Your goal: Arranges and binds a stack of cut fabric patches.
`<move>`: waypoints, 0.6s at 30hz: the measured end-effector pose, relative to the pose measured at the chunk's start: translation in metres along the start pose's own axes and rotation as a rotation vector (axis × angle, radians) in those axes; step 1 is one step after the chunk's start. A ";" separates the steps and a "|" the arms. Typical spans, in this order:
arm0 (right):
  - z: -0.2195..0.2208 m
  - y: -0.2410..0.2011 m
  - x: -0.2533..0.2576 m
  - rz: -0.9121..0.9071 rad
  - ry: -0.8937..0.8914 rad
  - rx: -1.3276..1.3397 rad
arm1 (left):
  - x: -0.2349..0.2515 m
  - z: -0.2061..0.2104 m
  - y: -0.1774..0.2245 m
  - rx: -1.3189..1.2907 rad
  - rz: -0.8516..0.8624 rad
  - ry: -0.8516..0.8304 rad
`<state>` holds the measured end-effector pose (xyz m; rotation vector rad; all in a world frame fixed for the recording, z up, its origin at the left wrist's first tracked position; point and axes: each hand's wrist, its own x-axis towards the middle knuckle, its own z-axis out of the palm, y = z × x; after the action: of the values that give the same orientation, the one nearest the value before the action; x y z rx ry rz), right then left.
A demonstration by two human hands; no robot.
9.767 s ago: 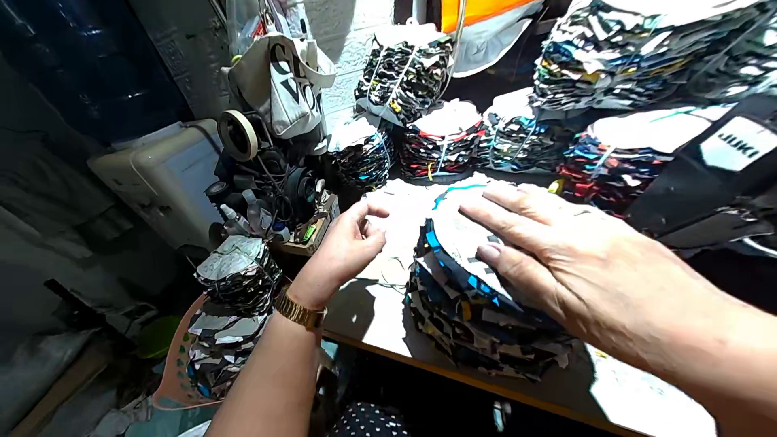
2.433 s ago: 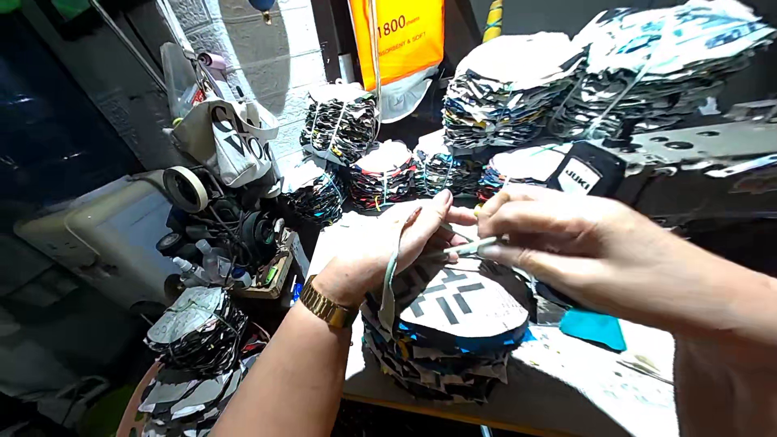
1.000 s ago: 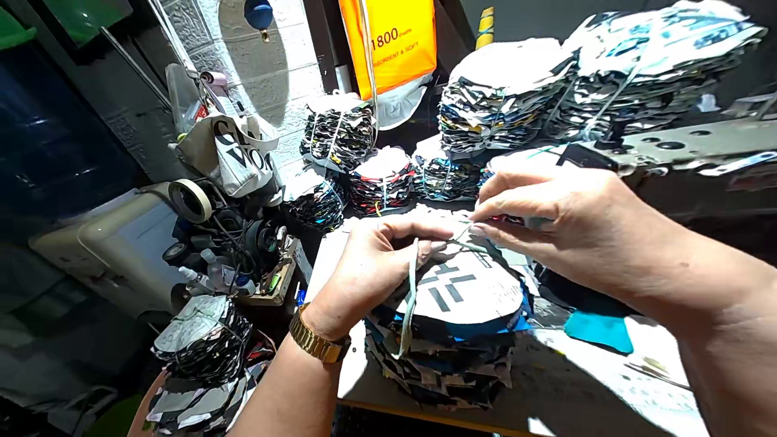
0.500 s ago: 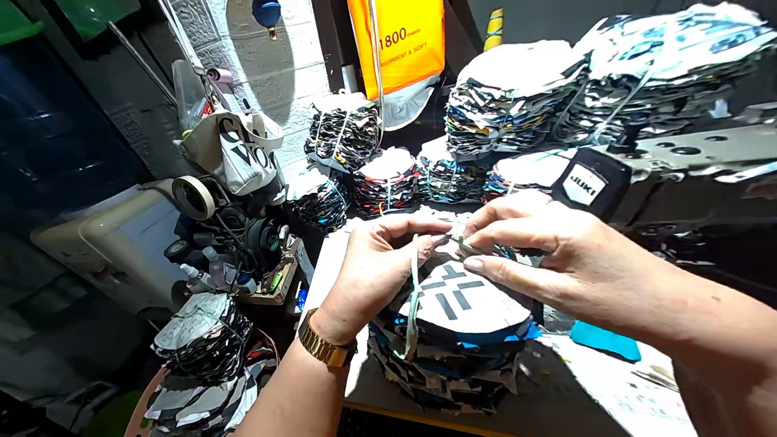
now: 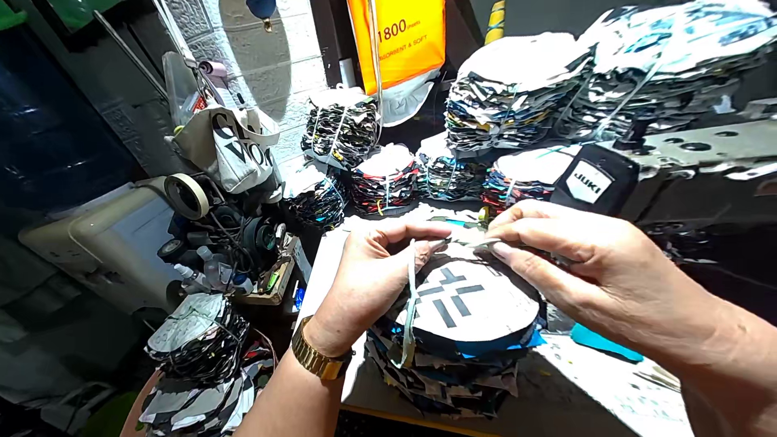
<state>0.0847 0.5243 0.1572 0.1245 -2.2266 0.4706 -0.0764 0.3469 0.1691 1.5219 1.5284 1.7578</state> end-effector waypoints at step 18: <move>-0.080 0.024 -0.004 0.344 -0.370 0.301 | -0.003 -0.003 -0.001 0.042 0.101 0.005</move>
<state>0.1389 0.5766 0.1939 -0.0190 -2.5344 1.0433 -0.0781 0.3437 0.1675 1.6419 1.5246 1.7964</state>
